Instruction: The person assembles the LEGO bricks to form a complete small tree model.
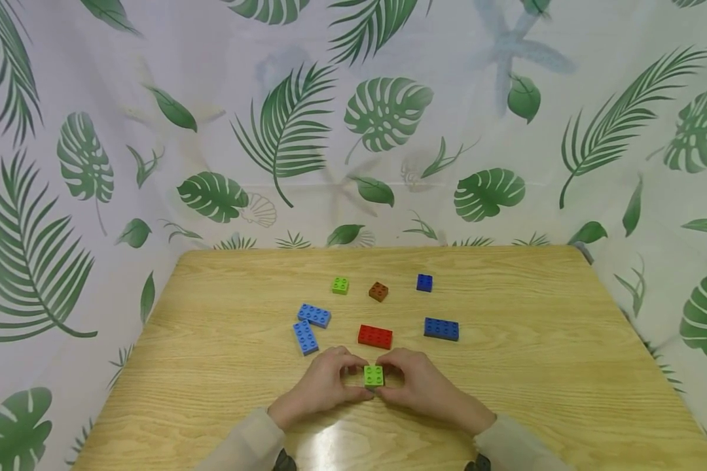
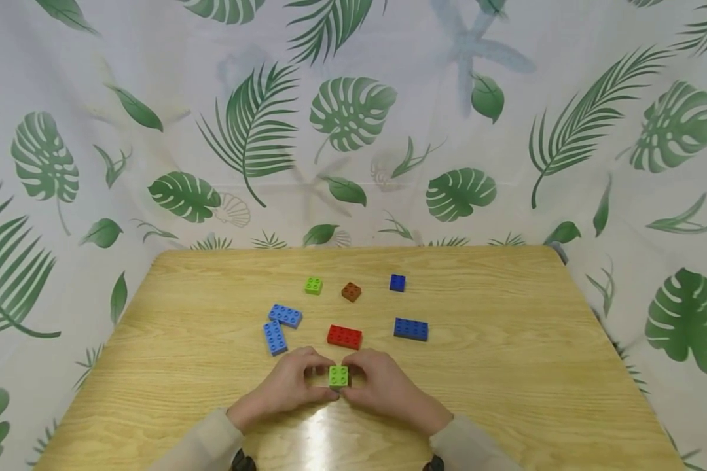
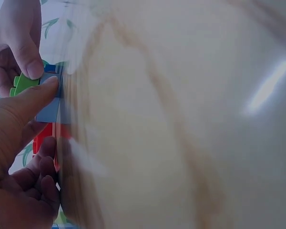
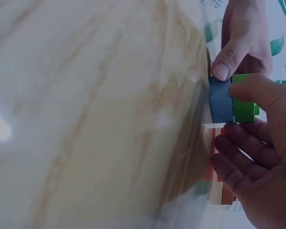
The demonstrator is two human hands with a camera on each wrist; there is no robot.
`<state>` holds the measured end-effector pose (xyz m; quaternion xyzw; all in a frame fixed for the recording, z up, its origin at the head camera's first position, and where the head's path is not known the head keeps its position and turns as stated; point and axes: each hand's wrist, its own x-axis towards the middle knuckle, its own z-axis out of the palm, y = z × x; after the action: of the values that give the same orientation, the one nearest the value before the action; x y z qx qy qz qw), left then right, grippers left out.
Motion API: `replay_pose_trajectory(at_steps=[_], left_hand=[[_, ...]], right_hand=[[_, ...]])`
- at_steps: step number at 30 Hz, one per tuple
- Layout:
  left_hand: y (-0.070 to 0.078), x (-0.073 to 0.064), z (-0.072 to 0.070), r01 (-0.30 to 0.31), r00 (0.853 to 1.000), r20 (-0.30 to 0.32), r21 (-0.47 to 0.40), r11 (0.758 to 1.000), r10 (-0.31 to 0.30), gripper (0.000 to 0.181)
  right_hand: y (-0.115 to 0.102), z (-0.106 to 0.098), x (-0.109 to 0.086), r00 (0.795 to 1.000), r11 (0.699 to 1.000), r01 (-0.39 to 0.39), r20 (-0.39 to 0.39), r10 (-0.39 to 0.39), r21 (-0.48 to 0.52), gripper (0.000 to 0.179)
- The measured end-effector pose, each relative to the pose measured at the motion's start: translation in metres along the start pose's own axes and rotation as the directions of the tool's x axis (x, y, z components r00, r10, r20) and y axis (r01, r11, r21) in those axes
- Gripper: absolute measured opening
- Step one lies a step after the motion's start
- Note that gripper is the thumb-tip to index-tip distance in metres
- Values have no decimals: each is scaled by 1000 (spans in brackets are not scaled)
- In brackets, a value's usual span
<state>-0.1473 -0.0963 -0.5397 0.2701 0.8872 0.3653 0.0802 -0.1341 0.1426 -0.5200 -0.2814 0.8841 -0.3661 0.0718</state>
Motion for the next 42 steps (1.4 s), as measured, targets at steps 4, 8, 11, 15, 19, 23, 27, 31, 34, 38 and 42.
replay_pose_trajectory(at_steps=[4, 8, 11, 15, 19, 23, 27, 31, 34, 38, 42], left_hand=[[1, 1, 1, -3, 1000, -16, 15, 1000, 4, 49], [0, 2, 2, -7, 1000, -27, 26, 1000, 8, 48], [0, 3, 2, -9, 999, -33, 29, 1000, 9, 49], [-1, 3, 3, -5, 999, -32, 33, 999, 6, 50], [-1, 3, 3, -3, 1000, -28, 31, 1000, 4, 50], [-2, 4, 3, -4, 999, -32, 34, 999, 5, 50], [-2, 4, 3, -1, 1000, -30, 33, 999, 2, 50], [-2, 3, 4, -6, 999, -32, 35, 999, 7, 51], [-2, 3, 5, -15, 999, -40, 39, 999, 17, 51], [-3, 2, 6, -24, 999, -45, 41, 999, 26, 52], [-4, 2, 6, -22, 999, -46, 49, 999, 25, 52]], right_hand=[[0, -2, 2, 1000, 1000, -18, 10, 18, -2, 34], [0, -5, 6, 999, 1000, -28, 36, 28, -13, 30], [1, -7, 9, 998, 999, -27, 58, 28, -22, 26], [1, -10, 13, 994, 999, -46, 99, 48, -22, 21], [-1, -13, 16, 986, 996, -87, 137, 90, -23, 20], [-3, -14, 18, 987, 996, -82, 138, 84, -21, 20], [-3, -13, 18, 990, 998, -61, 131, 61, -5, 20], [1, -11, 17, 990, 998, -64, 130, 60, 20, 19], [4, -10, 15, 990, 995, -78, 124, 70, 56, 18], [10, -8, 11, 988, 987, -113, 114, 100, 111, 21], [15, -4, 9, 988, 980, -136, 96, 122, 148, 27]])
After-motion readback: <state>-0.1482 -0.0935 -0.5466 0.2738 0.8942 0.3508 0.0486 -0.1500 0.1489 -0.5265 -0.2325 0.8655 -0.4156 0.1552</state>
